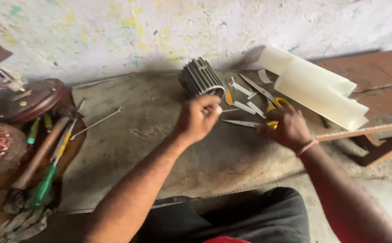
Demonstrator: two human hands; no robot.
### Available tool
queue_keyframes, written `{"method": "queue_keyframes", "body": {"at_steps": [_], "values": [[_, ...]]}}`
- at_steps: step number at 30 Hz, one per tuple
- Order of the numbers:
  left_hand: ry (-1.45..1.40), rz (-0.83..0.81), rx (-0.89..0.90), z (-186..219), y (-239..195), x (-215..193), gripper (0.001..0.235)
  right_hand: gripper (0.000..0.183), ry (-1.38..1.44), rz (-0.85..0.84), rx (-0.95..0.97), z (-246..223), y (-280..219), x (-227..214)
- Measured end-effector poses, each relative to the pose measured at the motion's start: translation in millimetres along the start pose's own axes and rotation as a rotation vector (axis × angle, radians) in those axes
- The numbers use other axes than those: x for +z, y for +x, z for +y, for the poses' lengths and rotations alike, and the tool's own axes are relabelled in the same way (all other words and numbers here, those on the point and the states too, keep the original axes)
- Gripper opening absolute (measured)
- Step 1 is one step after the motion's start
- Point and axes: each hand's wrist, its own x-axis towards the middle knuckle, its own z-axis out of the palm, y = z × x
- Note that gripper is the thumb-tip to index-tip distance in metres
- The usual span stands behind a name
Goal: The person inserts insulation strips into the slots of a motor stator. They use scissors to trim the strips and use a flat tool to push and secure the insulation inside the slots, rotating the stator to reach different sections.
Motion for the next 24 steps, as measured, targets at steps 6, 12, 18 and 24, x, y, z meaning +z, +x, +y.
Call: {"method": "queue_keyframes", "body": {"at_steps": [6,12,18,24], "values": [[0.222,-0.133,0.175,-16,9,83,0.029,0.027,-0.013,0.088,-0.039,-21,-27,-5],[0.636,-0.489,0.019,-58,58,135,0.022,0.033,0.035,0.177,-0.113,-27,-30,-3],[0.603,-0.63,0.003,-82,82,147,0.029,0.032,0.129,0.19,-0.071,-23,-31,1],[0.641,-0.787,-0.197,-88,110,151,0.021,0.032,0.128,0.184,-0.072,-19,-31,4]]}}
